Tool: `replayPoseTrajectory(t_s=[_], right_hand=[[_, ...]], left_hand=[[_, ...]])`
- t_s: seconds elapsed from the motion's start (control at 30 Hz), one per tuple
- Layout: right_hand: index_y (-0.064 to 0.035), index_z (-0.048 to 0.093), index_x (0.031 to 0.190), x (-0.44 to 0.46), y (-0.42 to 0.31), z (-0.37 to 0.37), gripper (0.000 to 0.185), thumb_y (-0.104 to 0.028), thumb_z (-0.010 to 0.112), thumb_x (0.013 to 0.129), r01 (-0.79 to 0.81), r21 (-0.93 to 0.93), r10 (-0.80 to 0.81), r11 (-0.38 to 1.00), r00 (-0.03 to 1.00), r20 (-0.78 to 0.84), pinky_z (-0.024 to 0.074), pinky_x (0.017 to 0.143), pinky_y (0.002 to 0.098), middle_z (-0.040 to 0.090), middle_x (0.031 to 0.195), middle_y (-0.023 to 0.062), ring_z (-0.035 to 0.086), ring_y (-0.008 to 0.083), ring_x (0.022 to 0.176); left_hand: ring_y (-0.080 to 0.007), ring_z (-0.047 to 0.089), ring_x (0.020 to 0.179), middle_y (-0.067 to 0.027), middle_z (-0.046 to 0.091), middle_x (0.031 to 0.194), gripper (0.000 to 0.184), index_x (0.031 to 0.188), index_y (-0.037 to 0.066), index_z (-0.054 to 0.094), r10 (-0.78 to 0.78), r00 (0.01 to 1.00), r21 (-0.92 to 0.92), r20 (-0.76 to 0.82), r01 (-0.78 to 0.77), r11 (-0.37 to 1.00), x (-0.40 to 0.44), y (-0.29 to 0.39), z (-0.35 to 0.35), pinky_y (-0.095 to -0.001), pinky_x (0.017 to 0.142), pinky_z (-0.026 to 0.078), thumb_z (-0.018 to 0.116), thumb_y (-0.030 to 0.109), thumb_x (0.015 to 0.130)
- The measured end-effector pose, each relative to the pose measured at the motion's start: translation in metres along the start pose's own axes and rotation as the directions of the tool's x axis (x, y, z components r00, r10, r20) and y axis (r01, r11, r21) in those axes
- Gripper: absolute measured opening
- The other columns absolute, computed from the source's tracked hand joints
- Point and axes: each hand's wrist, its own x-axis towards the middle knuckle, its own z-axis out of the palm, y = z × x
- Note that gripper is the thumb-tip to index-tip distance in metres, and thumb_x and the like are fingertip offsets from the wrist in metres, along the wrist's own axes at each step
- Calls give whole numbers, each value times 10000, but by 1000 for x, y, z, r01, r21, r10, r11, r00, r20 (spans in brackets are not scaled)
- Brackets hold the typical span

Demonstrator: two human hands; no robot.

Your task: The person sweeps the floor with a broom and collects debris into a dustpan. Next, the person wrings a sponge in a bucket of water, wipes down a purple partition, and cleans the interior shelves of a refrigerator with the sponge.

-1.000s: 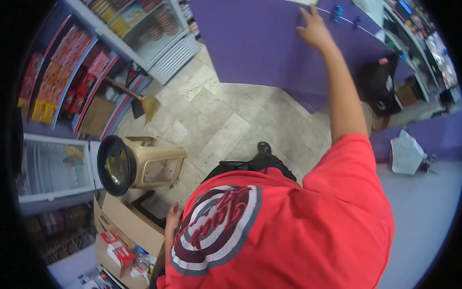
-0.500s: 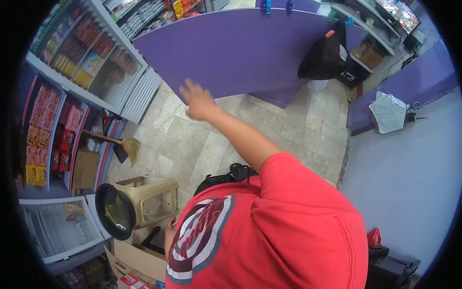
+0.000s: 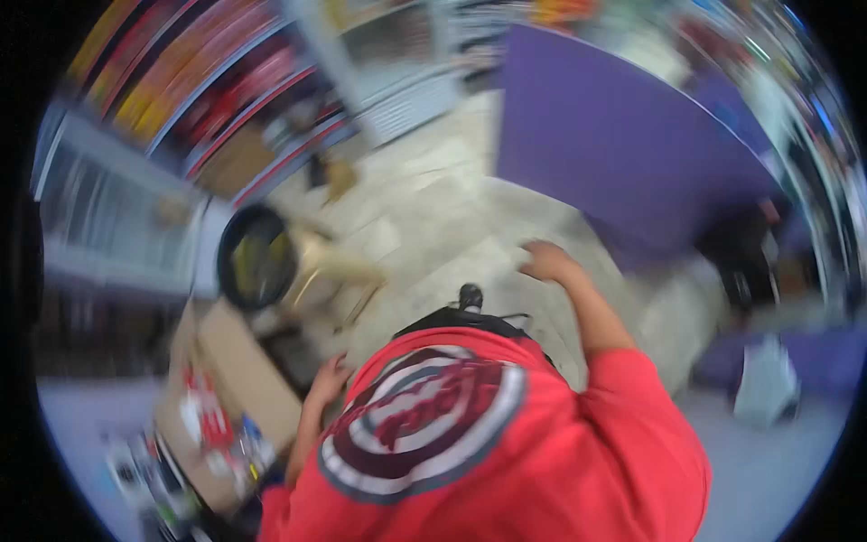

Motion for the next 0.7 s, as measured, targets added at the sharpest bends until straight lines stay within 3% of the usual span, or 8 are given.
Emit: replayPoseTrajectory(t_s=[0.07, 0.17, 0.27, 0.4, 0.53, 0.6, 0.63, 0.7], right_hand=[[-29, 550, 1217, 21, -42, 2, 540, -315, 654, 771, 114, 92, -115, 989, 993, 1, 443, 923, 394, 582, 1186, 183, 557, 333, 1082], [-20, 570, 1183, 75, -119, 1, 470, -270, 640, 791, 231, 146, -237, 962, 971, 31, 479, 856, 369, 617, 1117, 177, 606, 319, 986], [-26, 594, 1147, 123, -193, -4, 401, -249, 617, 815, 422, 213, -433, 881, 902, 5, 495, 798, 361, 639, 1051, 173, 629, 299, 914], [-36, 628, 1058, 190, -321, -5, 305, -240, 588, 835, 650, 259, -672, 714, 740, -4, 490, 768, 384, 654, 937, 158, 620, 313, 862], [-73, 647, 1001, 296, -450, 27, 268, -210, 522, 807, 822, 34, -822, 568, 569, -21, 487, 751, 409, 651, 875, 144, 597, 320, 830], [-99, 661, 953, 348, -505, 60, 246, -196, 505, 790, 825, -157, -836, 543, 549, -7, 486, 757, 398, 659, 870, 126, 593, 306, 857], [-99, 661, 953, 371, -527, 80, 246, -196, 505, 790, 828, -137, -834, 544, 551, 13, 486, 757, 398, 659, 870, 126, 593, 306, 857], [-109, 656, 874, 415, -564, 107, 192, -204, 502, 810, 820, -429, -861, 379, 482, 163, 479, 762, 411, 662, 887, 99, 587, 298, 896]], left_hand=[[-333, 534, 1118, -222, 528, 1241, 571, 1295, 18, 460, 44, 993, 49, -110, -39, 998, -18, 7, -15, -379, 939, 428, 620, 317, 836], [-307, 547, 1112, -201, 539, 1236, 541, 1293, 51, 470, -51, 968, -120, -245, 22, 993, -27, 10, -44, -365, 928, 437, 619, 314, 845], [-256, 594, 1019, -181, 590, 1145, 491, 1257, 63, 508, 8, 904, -136, -428, -73, 988, -19, 2, -55, -348, 857, 464, 644, 275, 836], [-230, 598, 980, -153, 596, 1127, 453, 1244, 69, 524, 3, 860, -174, -510, -107, 979, -9, 12, -88, -323, 825, 465, 635, 257, 847], [-210, 596, 940, -126, 605, 1086, 404, 1219, 72, 547, -116, 811, -241, -573, -32, 970, 18, 23, -144, -297, 789, 462, 635, 206, 849], [-200, 594, 931, -119, 606, 1071, 391, 1212, 69, 552, -161, 784, -278, -599, -16, 960, 41, 21, -168, -293, 780, 461, 634, 183, 847], [-190, 593, 922, -112, 607, 1056, 379, 1205, 67, 557, -186, 772, -305, -607, -11, 952, 49, 19, -175, -288, 771, 460, 633, 159, 845], [-180, 591, 913, -105, 608, 1042, 367, 1197, 65, 562, -227, 757, -347, -613, 1, 938, 67, 23, -197, -283, 762, 459, 632, 136, 844]])
